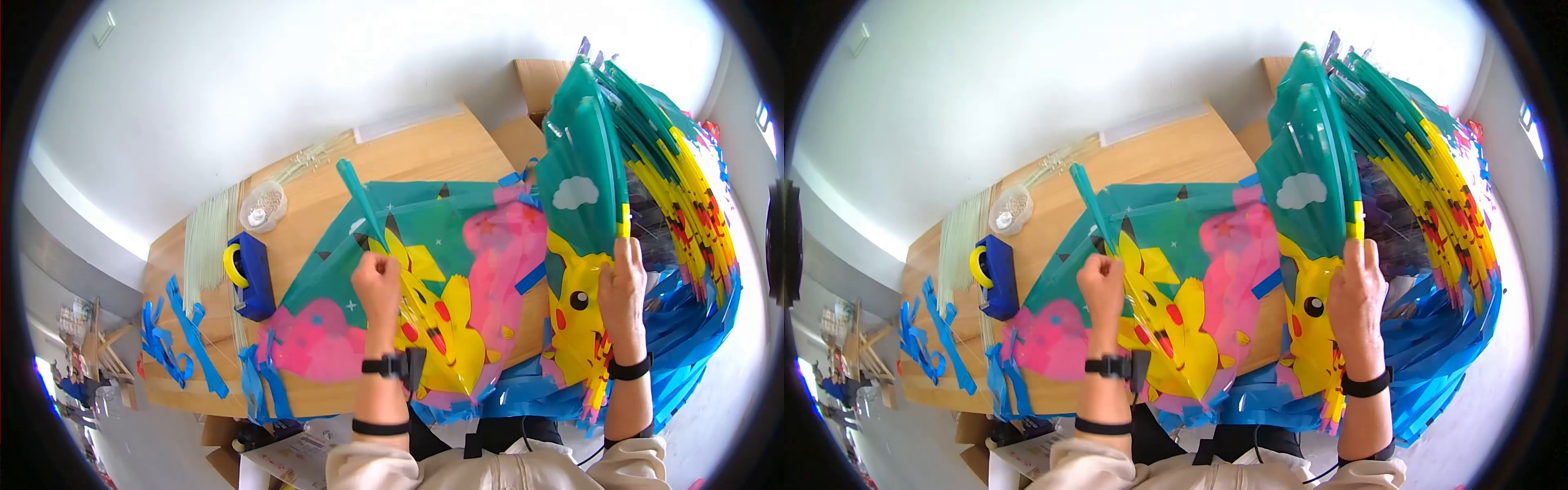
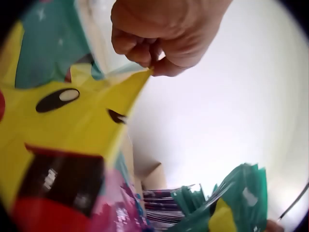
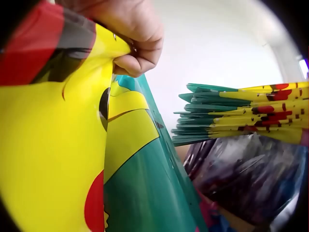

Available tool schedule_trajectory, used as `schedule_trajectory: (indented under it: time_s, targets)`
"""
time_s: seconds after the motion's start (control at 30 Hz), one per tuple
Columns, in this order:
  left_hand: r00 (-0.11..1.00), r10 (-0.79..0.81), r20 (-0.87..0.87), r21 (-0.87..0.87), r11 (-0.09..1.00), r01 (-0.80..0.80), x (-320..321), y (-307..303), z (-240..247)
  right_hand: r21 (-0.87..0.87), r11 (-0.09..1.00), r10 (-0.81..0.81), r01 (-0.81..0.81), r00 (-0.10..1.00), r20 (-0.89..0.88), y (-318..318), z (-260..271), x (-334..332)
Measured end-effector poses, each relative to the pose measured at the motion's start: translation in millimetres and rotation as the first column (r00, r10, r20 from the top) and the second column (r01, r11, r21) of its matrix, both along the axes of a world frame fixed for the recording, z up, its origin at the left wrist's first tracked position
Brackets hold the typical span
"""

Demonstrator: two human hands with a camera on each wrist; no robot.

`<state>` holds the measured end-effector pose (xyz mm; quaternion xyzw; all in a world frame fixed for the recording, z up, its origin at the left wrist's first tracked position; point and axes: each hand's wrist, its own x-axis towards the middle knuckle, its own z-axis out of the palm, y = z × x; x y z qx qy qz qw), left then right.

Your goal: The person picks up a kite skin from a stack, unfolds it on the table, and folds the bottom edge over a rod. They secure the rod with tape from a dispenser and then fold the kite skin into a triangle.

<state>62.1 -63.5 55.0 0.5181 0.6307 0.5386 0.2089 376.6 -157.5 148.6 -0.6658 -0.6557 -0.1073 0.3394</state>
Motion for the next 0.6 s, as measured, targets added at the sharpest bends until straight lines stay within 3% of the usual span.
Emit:
schedule_trajectory:
  time_s: [0.03,0.1,0.27,0.3,0.37,0.47,0.5,0.57,0.6]
  targets:
    - [0.999,-0.029,-0.015,0.093,0.995,0.03,8.2,-10.8,7.3,-0.033,0.998,-0.046,0.047,0.998,0.042,2.8,-1.5,-2.5]
    - [0.973,-0.229,0.034,0.147,0.964,0.222,33.3,-38.0,25.4,-0.052,0.998,0.04,-0.04,0.999,-0.011,8.7,-5.5,-20.0]
    - [0.856,-0.499,0.132,0.234,0.855,0.463,93.2,-75.2,67.1,-0.085,0.901,0.359,-0.425,0.841,-0.404,-6.0,-6.4,-71.6]
    - [0.832,-0.539,0.127,0.257,0.828,0.498,100.9,-77.9,70.5,-0.219,0.87,0.323,-0.442,0.846,-0.424,-12.0,-5.7,-69.4]
    - [0.792,-0.584,0.179,0.242,0.806,0.54,114.4,-81.3,71.5,-0.195,0.838,0.305,-0.51,0.733,-0.608,-19.7,-19.9,-64.1]
    - [0.692,-0.683,0.232,0.259,0.729,0.633,125.6,-82.4,70.0,-0.022,0.858,0.339,-0.514,0.597,-0.727,-29.6,-24.1,-57.8]
    - [0.634,-0.738,0.232,0.235,0.675,0.699,124.8,-82.4,72.0,-0.008,0.886,0.335,-0.464,0.652,-0.68,-33.6,-25.3,-52.0]
    - [0.471,-0.838,0.275,0.316,0.542,0.779,123.2,-81.2,75.4,-0.06,0.903,0.236,-0.426,0.607,-0.759,-34.9,-18.4,-39.3]
    - [0.473,-0.835,0.28,0.316,0.546,0.776,119.3,-78.3,72.7,-0.112,0.925,0.176,-0.362,0.673,-0.718,-37.1,-28.7,-20.1]
